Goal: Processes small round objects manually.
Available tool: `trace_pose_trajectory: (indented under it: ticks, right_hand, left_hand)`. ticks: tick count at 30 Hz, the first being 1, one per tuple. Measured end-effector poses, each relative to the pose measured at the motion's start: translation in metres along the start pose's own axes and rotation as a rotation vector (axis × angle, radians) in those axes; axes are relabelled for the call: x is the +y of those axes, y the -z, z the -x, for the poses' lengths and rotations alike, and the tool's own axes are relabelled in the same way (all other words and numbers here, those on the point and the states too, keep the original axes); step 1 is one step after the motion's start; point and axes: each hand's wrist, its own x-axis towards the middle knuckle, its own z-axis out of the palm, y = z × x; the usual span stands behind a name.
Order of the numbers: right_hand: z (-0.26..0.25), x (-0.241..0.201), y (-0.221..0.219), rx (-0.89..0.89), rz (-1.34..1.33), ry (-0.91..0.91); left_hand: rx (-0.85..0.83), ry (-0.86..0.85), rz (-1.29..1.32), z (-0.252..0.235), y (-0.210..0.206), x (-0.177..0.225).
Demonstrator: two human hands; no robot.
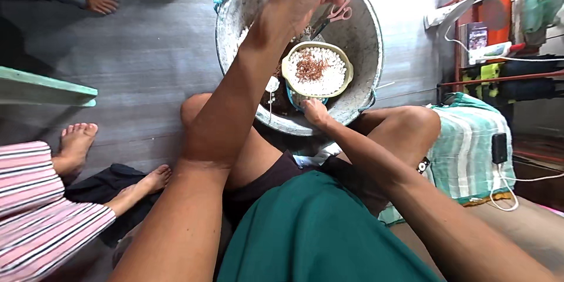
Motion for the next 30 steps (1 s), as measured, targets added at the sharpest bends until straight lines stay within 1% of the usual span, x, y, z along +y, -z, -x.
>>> trace_pose_trajectory:
  ticks: [2, 4, 6, 8, 9, 11, 13, 16, 18, 20, 23, 30]
  right_hand:
    - [0.019, 0.004, 0.013, 0.047, -0.026, 0.067]
    - [0.043, 0.012, 0.050, 0.120, -0.154, 0.146]
    - [0.058, 0.033, 0.103, 0.331, -0.341, 0.276]
    - [0.066, 0.054, 0.168, 0.498, -0.589, 0.390]
    - [0.072, 0.062, 0.199, 0.542, -0.756, 0.447]
    - [0.086, 0.070, 0.248, 0.575, -1.054, 0.550]
    - [0.093, 0.070, 0.279, 0.558, -1.279, 0.647]
    - [0.086, 0.067, 0.290, 0.420, -1.559, 0.787]
    - [0.073, 0.069, 0.283, 0.311, -1.726, 0.836]
    - [0.057, 0.073, 0.275, 0.229, -1.831, 0.870]
    - [0.049, 0.077, 0.271, 0.196, -1.909, 0.865]
    - [0.047, 0.075, 0.274, 0.179, -1.954, 0.851]
  left_hand:
    - [-0.011, -0.007, -0.107, 0.001, -0.002, 0.004]
    - [-0.038, -0.053, -0.184, 0.002, 0.001, 0.001]
    - [-0.050, -0.108, -0.243, 0.001, 0.003, -0.004]
    - [-0.051, -0.137, -0.307, 0.002, 0.003, -0.007]
    - [-0.051, -0.144, -0.341, 0.002, 0.003, -0.009]
    - [-0.038, -0.146, -0.434, 0.001, -0.002, -0.013]
    - [-0.020, -0.158, -0.527, -0.001, -0.004, -0.018]
    - [0.004, -0.164, -0.641, -0.006, -0.007, -0.027]
    - [0.014, -0.160, -0.727, -0.009, -0.010, -0.033]
    - [0.036, -0.169, -0.802, -0.013, -0.012, -0.040]
    - [0.037, -0.173, -0.823, -0.017, -0.018, -0.050]
    - [0.041, -0.226, -0.886, -0.019, -0.023, -0.054]
